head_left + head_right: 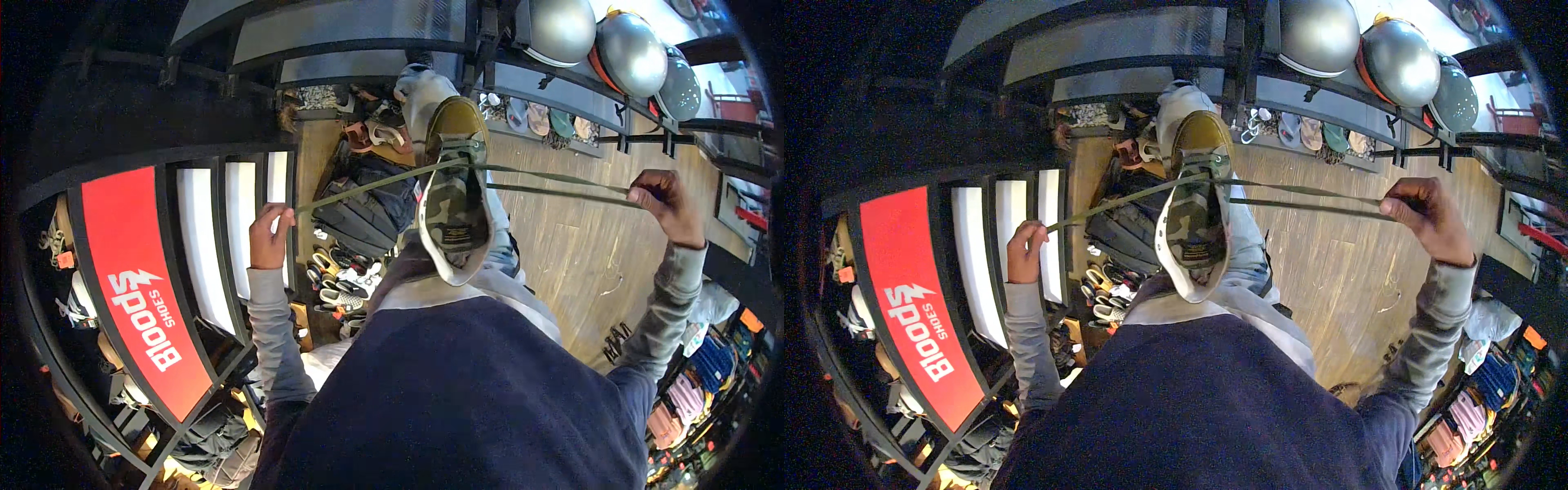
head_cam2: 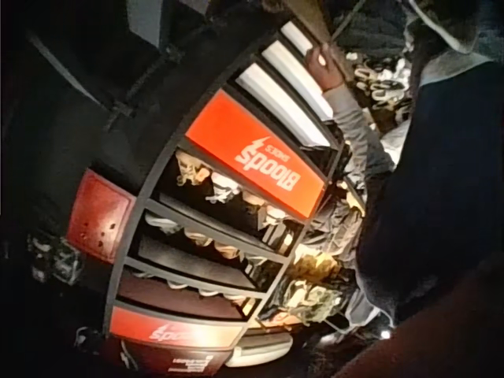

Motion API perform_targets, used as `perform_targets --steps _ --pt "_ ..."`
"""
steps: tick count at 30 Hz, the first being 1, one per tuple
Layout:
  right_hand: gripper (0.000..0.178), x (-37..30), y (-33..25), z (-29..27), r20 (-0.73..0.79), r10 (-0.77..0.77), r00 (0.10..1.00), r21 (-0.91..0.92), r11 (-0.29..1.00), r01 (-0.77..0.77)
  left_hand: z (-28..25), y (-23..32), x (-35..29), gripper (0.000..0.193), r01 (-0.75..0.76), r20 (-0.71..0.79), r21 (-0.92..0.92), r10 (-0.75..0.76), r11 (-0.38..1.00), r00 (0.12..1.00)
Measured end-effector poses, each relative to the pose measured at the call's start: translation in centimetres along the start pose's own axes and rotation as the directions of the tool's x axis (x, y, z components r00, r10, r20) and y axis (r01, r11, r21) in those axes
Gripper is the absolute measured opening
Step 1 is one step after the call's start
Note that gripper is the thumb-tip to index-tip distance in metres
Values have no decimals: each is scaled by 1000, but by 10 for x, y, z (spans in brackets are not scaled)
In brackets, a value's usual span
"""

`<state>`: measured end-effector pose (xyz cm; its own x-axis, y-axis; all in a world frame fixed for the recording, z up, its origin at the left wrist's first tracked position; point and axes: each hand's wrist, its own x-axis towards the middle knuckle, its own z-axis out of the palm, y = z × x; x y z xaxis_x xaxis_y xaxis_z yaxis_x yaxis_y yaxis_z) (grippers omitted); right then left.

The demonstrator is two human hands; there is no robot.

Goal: Organizing and preparing various pairs of shoes by stuffing them with paper and tying laces in a retail environment.

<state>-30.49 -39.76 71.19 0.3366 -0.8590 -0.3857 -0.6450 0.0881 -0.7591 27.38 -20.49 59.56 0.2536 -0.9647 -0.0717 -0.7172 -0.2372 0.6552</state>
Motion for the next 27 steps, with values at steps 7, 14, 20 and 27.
perform_targets --steps 7,14,20,27 --pt "13 -13 48 -38 -259 -126 958 40 989 140 0 -23 -11 30 174 1 -171 -176 970 984" --pt "25 -22 74 -70 -403 227 887 371 926 -69 -16 -32 -23 30 231 -14 -376 -255 897 967" --pt "24 -27 290 -28 231 471 851 359 772 -525 -16 -97 -44 35 349 175 -131 -325 928 929" --pt "36 -144 362 43 245 758 604 389 494 -778 -25 -188 -119 33 568 271 -189 -513 801 815"
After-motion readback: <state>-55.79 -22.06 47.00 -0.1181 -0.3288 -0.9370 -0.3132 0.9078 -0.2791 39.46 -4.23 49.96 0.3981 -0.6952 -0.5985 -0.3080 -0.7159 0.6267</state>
